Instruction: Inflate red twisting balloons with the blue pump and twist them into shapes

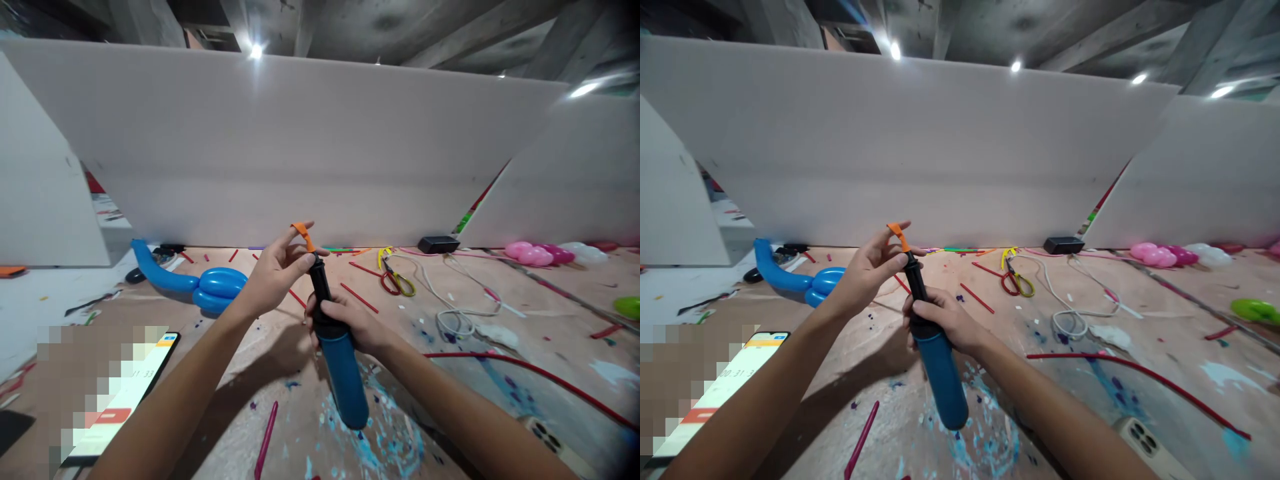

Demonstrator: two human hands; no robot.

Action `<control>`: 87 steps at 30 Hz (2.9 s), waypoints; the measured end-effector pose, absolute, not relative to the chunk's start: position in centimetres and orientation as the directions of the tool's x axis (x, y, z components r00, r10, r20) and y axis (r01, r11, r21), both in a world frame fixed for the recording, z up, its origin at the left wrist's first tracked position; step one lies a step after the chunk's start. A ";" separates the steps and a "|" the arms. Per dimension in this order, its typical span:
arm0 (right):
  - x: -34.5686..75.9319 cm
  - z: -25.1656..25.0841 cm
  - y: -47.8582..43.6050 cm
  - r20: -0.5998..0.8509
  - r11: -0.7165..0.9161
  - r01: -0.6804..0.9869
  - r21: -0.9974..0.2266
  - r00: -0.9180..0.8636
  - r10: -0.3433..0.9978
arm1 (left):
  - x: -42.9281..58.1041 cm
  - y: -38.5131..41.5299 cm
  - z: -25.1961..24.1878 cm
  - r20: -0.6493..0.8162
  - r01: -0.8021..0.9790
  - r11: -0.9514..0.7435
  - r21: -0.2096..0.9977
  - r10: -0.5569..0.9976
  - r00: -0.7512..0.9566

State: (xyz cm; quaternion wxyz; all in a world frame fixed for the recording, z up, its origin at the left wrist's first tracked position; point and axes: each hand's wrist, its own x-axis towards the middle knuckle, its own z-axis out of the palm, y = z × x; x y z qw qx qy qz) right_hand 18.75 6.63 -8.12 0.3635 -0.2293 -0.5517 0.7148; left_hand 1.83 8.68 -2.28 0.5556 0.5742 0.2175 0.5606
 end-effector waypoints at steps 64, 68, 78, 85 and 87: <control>13.8 -8.1 -2.1 -0.198 -0.574 -0.186 -0.798 -0.818 0.541 | 0.8 19.6 -11.4 -0.057 0.642 -0.543 0.542 0.738 0.672; 13.7 -8.7 -1.7 -0.235 -0.618 -0.183 -0.765 -0.813 0.532 | 1.2 19.2 -11.5 -0.002 0.623 -0.565 0.541 0.740 0.673; 13.8 -9.1 -1.7 -0.226 -0.629 -0.233 -0.742 -0.796 0.561 | 3.9 21.4 -8.3 0.243 0.642 -0.459 0.613 0.884 0.400; 13.7 -9.2 -1.3 -0.237 -0.633 -0.214 -0.744 -0.801 0.549 | 4.3 11.2 -10.6 0.073 0.491 -0.768 0.411 0.565 0.822; 13.7 -9.2 -1.4 -0.239 -0.627 -0.208 -0.751 -0.800 0.551 | 5.7 8.0 -11.1 0.046 0.381 -0.889 0.253 0.404 0.913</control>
